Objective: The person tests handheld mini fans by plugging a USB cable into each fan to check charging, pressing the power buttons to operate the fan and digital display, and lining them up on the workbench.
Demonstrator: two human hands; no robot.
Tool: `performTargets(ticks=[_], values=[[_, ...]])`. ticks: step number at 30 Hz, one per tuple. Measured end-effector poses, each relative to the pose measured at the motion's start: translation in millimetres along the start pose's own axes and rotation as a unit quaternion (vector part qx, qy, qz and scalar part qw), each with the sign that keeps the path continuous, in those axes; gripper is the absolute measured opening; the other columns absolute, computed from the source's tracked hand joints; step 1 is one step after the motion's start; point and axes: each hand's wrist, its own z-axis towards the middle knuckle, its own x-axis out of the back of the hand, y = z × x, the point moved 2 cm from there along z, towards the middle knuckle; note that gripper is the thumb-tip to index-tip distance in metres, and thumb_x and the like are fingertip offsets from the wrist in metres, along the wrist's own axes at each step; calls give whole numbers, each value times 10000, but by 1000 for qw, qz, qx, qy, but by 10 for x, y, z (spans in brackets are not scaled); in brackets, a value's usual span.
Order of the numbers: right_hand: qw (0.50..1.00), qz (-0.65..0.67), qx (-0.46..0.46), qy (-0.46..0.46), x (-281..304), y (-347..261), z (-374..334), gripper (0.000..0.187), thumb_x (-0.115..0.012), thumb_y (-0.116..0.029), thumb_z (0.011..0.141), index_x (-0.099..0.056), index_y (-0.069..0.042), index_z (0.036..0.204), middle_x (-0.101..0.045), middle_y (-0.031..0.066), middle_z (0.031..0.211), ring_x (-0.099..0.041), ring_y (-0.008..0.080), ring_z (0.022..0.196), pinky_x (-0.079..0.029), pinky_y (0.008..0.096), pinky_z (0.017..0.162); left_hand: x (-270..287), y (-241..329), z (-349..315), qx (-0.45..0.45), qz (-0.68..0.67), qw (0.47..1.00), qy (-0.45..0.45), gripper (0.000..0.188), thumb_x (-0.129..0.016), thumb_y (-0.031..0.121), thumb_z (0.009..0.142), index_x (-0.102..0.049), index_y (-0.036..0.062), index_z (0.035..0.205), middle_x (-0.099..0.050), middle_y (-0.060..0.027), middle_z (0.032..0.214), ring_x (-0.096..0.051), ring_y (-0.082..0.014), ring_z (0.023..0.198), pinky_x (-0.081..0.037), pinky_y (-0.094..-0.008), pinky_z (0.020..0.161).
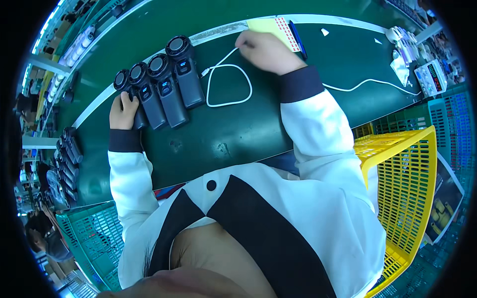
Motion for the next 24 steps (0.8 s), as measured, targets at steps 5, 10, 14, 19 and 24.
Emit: performTargets(ticks=[5, 10, 14, 19, 24], values=[[981, -91, 167, 35, -442, -228, 48, 168, -540, -150, 841, -605, -48, 959, -588, 71, 864, -543, 207, 771, -445, 293, 697, 172, 312, -88, -60, -10, 979, 192, 213, -582, 139, 726, -611, -42, 835, -600, -178, 761, -552, -297, 627, -468, -349, 607], [953, -227, 188, 62, -603, -284, 70, 165, -545, -137, 826, -601, -36, 945, -582, 77, 894, -540, 220, 795, -444, 303, 709, -218, 1167, -591, -277, 4, 954, 114, 195, -597, 145, 719, -604, -2, 847, -570, -136, 783, -540, -268, 593, -463, -317, 547], [972, -173, 156, 27, -498, -250, 105, 188, -527, -143, 818, -600, -14, 935, -577, 108, 874, -546, 244, 806, -452, 327, 729, -461, 1458, -671, -286, 140, 945, 74, 287, -599, 221, 744, -583, -23, 895, -540, -132, 790, -532, -260, 570, -458, -298, 514], [947, 273, -112, -124, -180, -286, 107, 156, -544, -108, 846, -567, 0, 957, -550, 91, 891, -501, 156, 671, -419, 230, 620, -574, 1547, -679, -260, 218, 937, 83, 365, -591, 269, 760, -552, -53, 928, -510, -123, 766, -523, -247, 548, -454, -286, 493], [855, 496, -64, -136, -144, -325, 50, 156, -541, -106, 856, -555, 20, 947, -543, 80, 853, -441, 113, 626, -387, 200, 573, -604, 1593, -663, -167, 258, 951, 22, 437, -589, 286, 767, -500, -76, 996, -520, -143, 779, -551, -254, 577, -466, -305, 491]])
